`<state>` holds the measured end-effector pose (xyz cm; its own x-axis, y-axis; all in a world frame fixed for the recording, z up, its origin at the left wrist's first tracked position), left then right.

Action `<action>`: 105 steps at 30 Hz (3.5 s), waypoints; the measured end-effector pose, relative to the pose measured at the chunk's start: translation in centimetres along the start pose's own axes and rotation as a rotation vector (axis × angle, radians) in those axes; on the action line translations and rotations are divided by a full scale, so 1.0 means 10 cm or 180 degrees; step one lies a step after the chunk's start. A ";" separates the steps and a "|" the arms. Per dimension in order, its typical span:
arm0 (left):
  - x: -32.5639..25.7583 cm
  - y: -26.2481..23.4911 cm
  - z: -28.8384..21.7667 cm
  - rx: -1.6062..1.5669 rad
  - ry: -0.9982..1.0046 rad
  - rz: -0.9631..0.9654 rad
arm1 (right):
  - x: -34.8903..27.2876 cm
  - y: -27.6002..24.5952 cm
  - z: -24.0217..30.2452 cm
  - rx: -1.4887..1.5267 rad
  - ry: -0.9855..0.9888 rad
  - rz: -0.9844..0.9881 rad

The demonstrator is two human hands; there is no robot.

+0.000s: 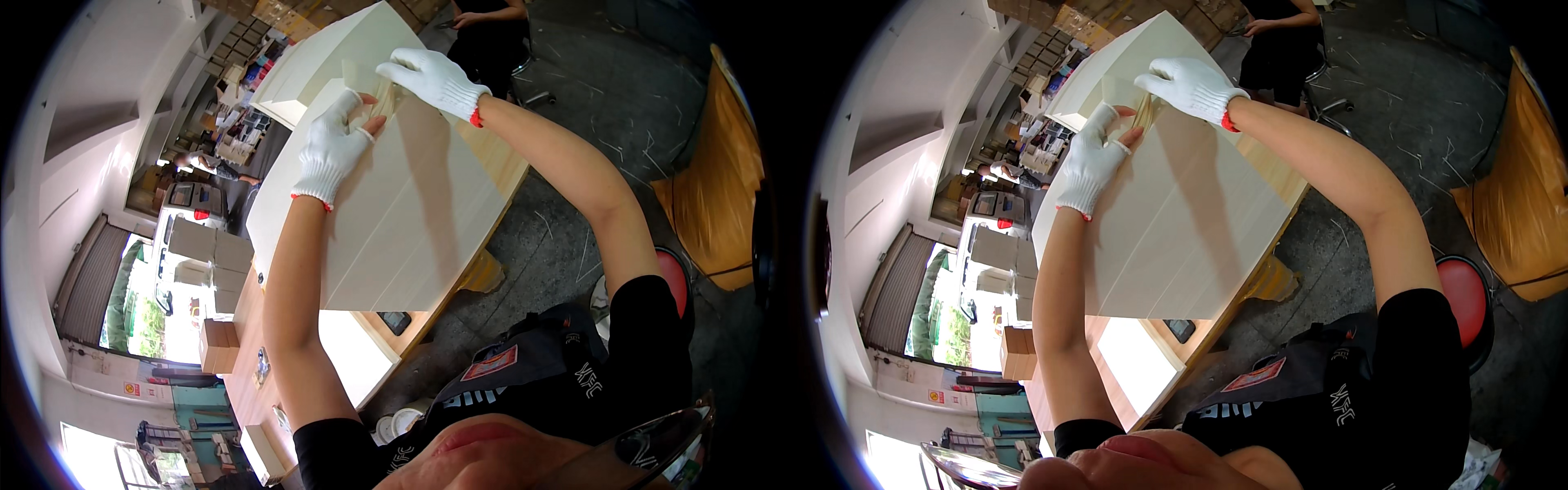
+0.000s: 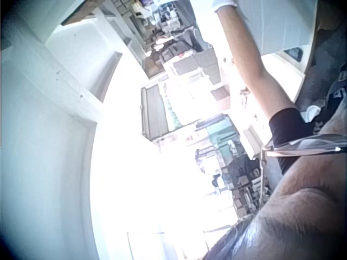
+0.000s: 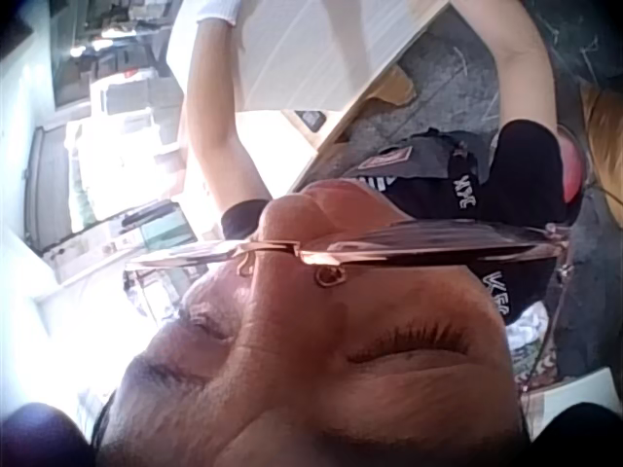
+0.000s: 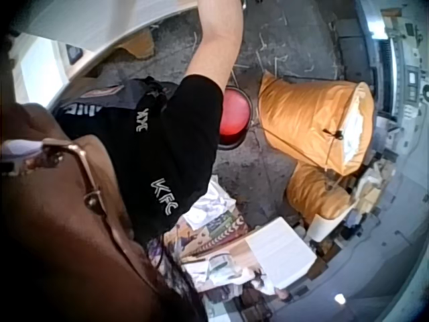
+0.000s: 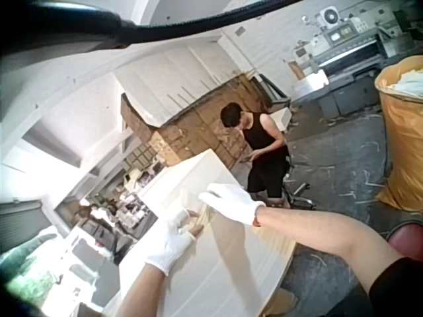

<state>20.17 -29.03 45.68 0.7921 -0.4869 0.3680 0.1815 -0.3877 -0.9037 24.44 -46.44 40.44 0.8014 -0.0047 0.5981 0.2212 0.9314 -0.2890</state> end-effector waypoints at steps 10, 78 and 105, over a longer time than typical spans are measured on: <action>-0.04 -0.05 -0.10 -0.0178 -0.0079 -0.0169 | -0.03 -0.04 0.05 0.0112 -0.0004 -0.0023; 0.00 -0.01 -0.06 -0.0023 -0.0246 0.0179 | -0.03 -0.02 0.02 0.0198 -0.0121 -0.0168; -0.01 -0.01 -0.11 -0.0010 -0.0094 0.0184 | -0.03 0.01 -0.06 0.0185 0.0063 -0.0054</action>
<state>19.48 -29.80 45.96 0.8180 -0.4853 0.3087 0.1333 -0.3622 -0.9225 24.53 -46.61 39.75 0.8087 -0.0274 0.5876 0.2027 0.9507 -0.2347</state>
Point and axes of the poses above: each hand's wrist, its own x-axis towards the middle knuckle, its own y-axis out of the palm, z = x × y, the point moved 6 cm from there along x, towards the middle knuckle, and after that the axes turned 1 degree about y, right-handed, at the moved point
